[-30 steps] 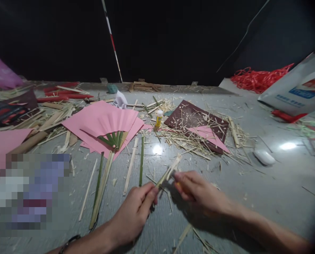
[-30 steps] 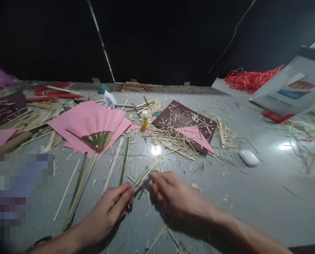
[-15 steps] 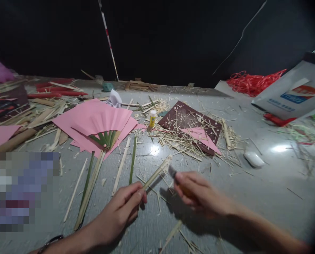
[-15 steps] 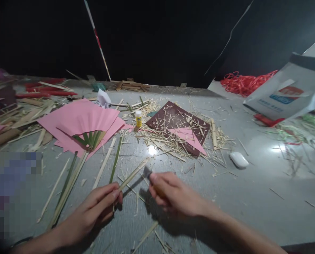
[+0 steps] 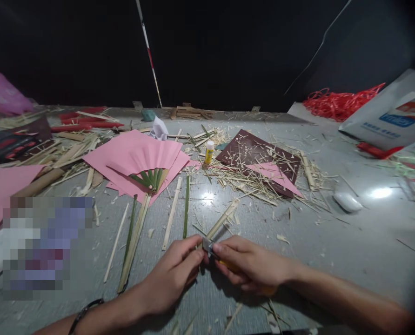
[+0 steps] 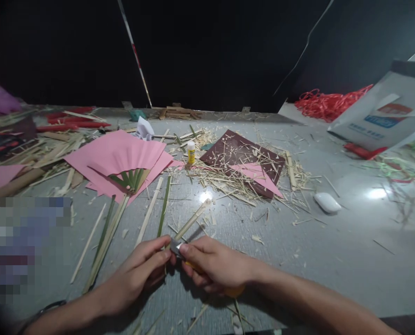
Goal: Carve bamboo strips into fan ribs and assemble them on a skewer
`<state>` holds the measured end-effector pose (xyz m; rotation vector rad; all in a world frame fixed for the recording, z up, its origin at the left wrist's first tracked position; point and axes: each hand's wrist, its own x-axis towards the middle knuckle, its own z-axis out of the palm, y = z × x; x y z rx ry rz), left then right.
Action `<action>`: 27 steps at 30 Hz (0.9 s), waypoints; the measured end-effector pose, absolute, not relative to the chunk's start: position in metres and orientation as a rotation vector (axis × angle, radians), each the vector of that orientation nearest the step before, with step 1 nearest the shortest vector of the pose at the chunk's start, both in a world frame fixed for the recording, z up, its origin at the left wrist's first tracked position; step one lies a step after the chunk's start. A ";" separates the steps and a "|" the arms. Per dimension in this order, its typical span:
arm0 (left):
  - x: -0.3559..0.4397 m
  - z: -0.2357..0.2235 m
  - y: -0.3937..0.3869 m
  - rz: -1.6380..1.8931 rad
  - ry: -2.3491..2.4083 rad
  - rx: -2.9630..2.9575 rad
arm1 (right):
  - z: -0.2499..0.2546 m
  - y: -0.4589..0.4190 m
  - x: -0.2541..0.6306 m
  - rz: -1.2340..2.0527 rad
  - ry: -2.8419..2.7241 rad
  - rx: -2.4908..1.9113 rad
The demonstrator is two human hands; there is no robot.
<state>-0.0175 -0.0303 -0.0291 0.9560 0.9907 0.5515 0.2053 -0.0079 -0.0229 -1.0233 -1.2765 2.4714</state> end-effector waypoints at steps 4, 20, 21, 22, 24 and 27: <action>-0.017 -0.025 -0.032 0.548 1.001 0.963 | -0.023 -0.015 0.199 2.455 -1.274 -1.102; -0.018 -0.024 -0.029 0.480 0.892 0.906 | 0.002 0.023 0.245 1.693 -1.281 -1.215; -0.018 -0.022 -0.028 0.462 0.883 0.918 | 0.001 0.020 0.236 1.666 -1.306 -1.221; -0.019 -0.021 -0.027 0.439 0.867 0.923 | -0.001 0.018 0.230 1.650 -1.318 -1.216; -0.020 -0.019 -0.026 0.406 0.832 0.910 | -0.002 0.016 0.223 1.654 -1.319 -1.179; -0.020 -0.019 -0.025 0.424 0.772 0.930 | -0.005 0.014 0.213 1.697 -1.314 -1.125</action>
